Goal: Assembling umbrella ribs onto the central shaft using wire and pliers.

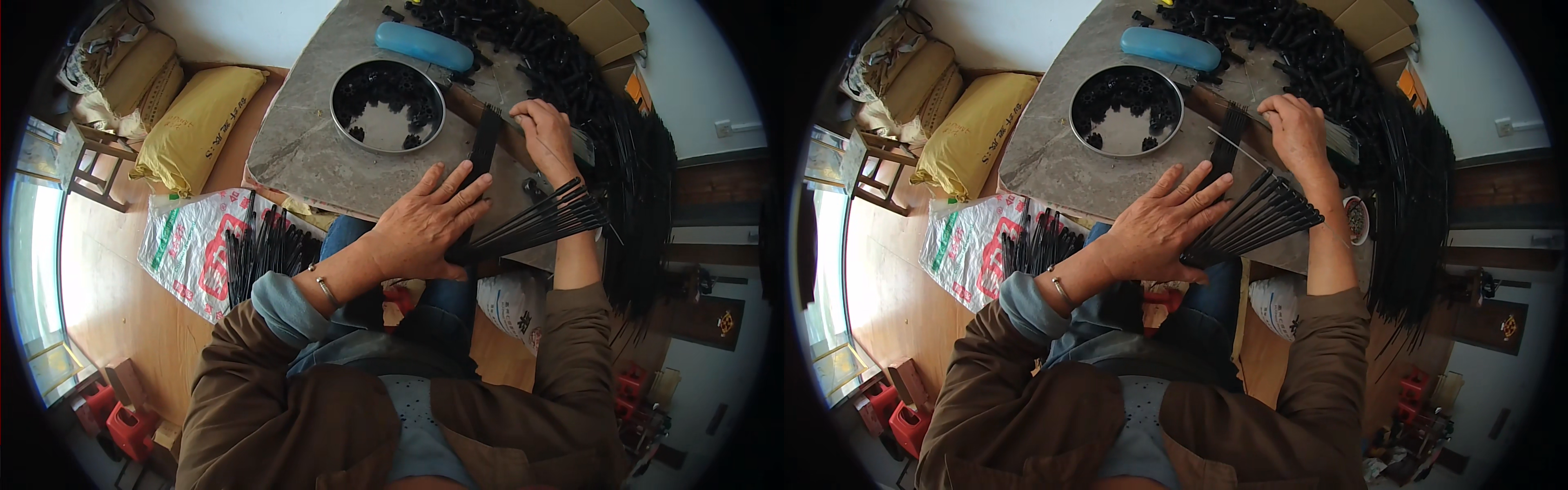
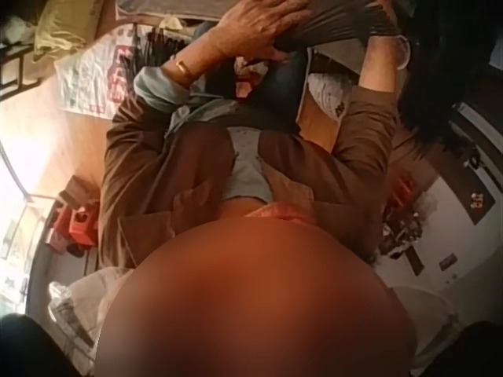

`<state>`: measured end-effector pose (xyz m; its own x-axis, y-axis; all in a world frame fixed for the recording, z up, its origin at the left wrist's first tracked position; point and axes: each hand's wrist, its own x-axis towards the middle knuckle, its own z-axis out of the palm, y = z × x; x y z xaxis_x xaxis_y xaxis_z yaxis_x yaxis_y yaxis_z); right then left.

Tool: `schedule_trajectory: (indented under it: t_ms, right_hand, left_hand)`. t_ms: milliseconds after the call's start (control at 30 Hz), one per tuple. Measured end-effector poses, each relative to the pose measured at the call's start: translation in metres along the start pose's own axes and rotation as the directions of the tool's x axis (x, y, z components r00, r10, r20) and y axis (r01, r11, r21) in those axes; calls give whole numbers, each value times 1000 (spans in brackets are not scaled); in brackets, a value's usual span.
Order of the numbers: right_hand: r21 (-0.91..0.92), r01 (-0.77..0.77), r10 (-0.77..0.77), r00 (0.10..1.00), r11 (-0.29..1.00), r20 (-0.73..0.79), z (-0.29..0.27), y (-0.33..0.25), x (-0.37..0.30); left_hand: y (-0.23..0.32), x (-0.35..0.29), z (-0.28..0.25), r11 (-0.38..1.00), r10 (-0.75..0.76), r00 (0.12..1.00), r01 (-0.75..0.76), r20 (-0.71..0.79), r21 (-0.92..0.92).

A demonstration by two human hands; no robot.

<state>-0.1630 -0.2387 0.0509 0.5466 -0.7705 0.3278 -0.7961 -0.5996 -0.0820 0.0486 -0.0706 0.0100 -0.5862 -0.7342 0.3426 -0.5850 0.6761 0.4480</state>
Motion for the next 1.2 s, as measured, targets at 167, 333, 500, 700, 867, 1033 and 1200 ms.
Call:
schedule_trajectory:
  t_ms: [167, 333, 500, 700, 867, 1033, 1200]
  right_hand:
    - [74, 24, 2, 942, 997, -334, 4, -14, 8]
    - [34, 145, -126, 939, 989, -319, -13, -29, -12]
    - [-94, 387, -393, 918, 917, -55, 0, -61, -46]
    - [414, 364, -395, 919, 834, -11, -10, -62, -49]
    - [835, -550, -530, 703, 19, 475, -100, -175, -97]
    - [664, -711, -559, 461, 232, 689, -68, -126, -105]
    - [486, -651, -559, 114, 583, 821, -35, -127, -127]
  left_hand:
    - [-2, 0, 2, 1000, 4, 1000, -4, -22, 8]
    - [-3, 0, -2, 999, 8, 1000, -8, -7, 34]
    - [2, 4, -7, 992, 84, 996, -85, 17, 89]
    - [19, 7, -98, 914, 236, 947, -292, -218, -281]
    - [50, 5, -187, 964, -46, 651, -170, -758, -206]
    - [14, -107, -122, 432, -487, 853, 420, 185, -798]
    - [101, -99, -71, 981, -193, 955, 194, -225, -19]
